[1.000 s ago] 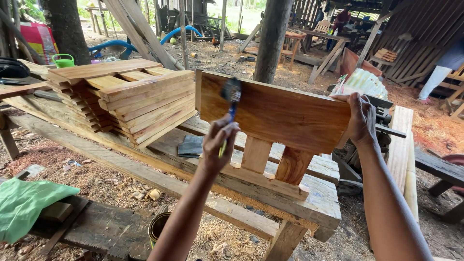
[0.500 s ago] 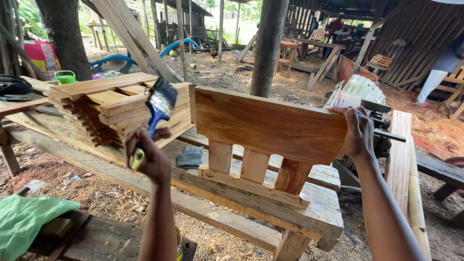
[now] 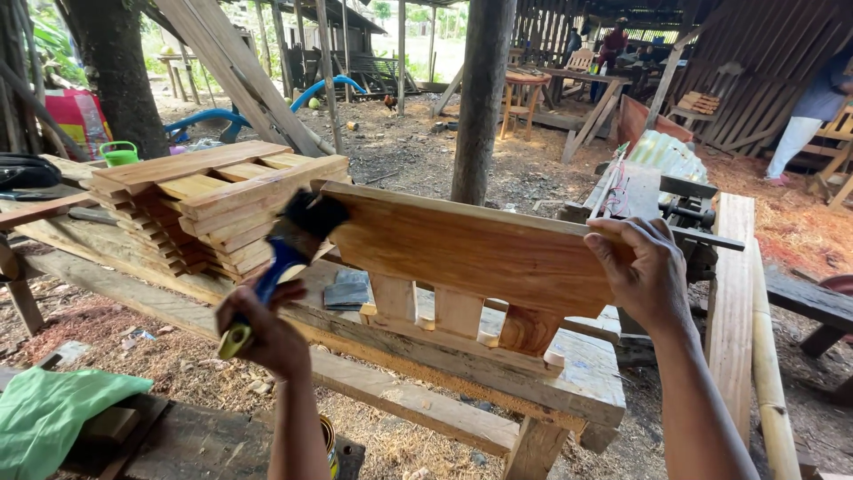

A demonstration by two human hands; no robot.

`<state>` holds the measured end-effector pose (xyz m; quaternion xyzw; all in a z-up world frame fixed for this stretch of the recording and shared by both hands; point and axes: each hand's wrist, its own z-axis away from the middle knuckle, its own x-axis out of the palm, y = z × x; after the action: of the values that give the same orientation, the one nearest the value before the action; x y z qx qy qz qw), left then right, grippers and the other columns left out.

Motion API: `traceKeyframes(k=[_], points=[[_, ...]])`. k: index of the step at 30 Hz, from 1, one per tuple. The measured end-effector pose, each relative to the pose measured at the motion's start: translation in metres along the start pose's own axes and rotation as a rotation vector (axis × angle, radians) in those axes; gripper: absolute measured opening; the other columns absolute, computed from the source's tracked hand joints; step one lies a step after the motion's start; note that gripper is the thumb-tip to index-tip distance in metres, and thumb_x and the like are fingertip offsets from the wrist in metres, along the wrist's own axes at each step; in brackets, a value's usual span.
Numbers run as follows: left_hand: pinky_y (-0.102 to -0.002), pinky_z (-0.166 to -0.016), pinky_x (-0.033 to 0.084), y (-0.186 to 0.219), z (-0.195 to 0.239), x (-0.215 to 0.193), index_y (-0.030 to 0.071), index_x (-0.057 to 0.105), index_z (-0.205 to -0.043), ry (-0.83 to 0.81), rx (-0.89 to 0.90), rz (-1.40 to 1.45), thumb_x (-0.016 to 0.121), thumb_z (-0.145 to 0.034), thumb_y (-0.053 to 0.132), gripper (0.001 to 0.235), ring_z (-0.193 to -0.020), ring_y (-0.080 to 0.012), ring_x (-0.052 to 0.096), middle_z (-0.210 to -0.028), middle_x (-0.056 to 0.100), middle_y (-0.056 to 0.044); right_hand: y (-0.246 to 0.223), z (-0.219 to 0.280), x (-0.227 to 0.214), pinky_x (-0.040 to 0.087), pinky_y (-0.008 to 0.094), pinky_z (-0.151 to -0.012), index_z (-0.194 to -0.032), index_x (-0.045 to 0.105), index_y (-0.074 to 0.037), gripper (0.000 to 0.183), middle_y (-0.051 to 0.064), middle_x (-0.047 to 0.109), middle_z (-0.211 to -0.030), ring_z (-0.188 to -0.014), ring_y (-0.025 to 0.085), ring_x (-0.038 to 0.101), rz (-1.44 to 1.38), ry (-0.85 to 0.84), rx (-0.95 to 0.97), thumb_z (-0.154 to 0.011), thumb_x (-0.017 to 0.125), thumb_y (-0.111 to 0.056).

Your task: The person applies a dark wood stain to a wooden chair backrest using a paintbrush. They repeatedly dip the brush into a can of stain and cover the surface, including the edges and the vertical slats, while holding the piece on a workbench.

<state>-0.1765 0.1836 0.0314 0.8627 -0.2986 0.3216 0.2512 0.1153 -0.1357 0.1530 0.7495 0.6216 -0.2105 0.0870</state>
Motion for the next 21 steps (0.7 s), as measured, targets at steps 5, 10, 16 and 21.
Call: traceKeyframes(k=[5, 10, 16, 21], points=[[-0.036, -0.064, 0.070, 0.021, 0.003, 0.014, -0.005, 0.052, -0.110, 0.077, 0.066, -0.019, 0.063, -0.114, 0.029, 0.035, -0.072, -0.0304, 0.075, -0.098, 0.071, -0.026, 0.002, -0.002, 0.004, 0.051, 0.032, -0.080, -0.110, 0.078, -0.014, 0.022, 0.000, 0.071, -0.091, -0.087, 0.016, 0.060, -0.011, -0.003, 0.014, -0.097, 0.077, -0.031], [-0.035, -0.062, 0.068, 0.028, 0.015, 0.019, -0.007, 0.050, -0.111, 0.096, -0.012, 0.063, 0.067, -0.111, 0.030, 0.040, -0.068, -0.0292, 0.074, -0.101, 0.070, -0.026, 0.002, 0.012, 0.002, 0.050, 0.033, -0.079, -0.114, 0.078, -0.017, 0.023, -0.002, 0.072, -0.089, -0.081, 0.013, 0.057, 0.045, -0.002, -0.007, -0.097, 0.074, -0.033], [-0.030, -0.066, 0.067, 0.076, 0.019, -0.042, -0.005, 0.052, -0.112, 0.232, -0.106, -0.199, 0.057, -0.120, 0.045, 0.051, -0.068, -0.0253, 0.072, -0.093, 0.072, -0.021, -0.025, 0.054, -0.012, 0.050, 0.031, -0.085, -0.119, 0.074, -0.020, 0.026, -0.002, 0.076, -0.104, -0.090, 0.012, 0.064, 0.071, 0.064, -0.148, -0.096, 0.071, -0.033], [-0.029, -0.080, 0.067, 0.088, 0.025, -0.130, -0.006, 0.044, -0.115, 0.155, -0.016, -0.424, 0.043, -0.124, 0.041, 0.047, -0.080, -0.0231, 0.070, -0.094, 0.059, -0.017, -0.078, 0.082, -0.036, 0.048, 0.032, -0.085, -0.117, 0.074, -0.022, 0.026, -0.001, 0.076, -0.105, -0.093, 0.013, 0.067, 0.047, 0.098, -0.174, -0.091, 0.075, -0.028]])
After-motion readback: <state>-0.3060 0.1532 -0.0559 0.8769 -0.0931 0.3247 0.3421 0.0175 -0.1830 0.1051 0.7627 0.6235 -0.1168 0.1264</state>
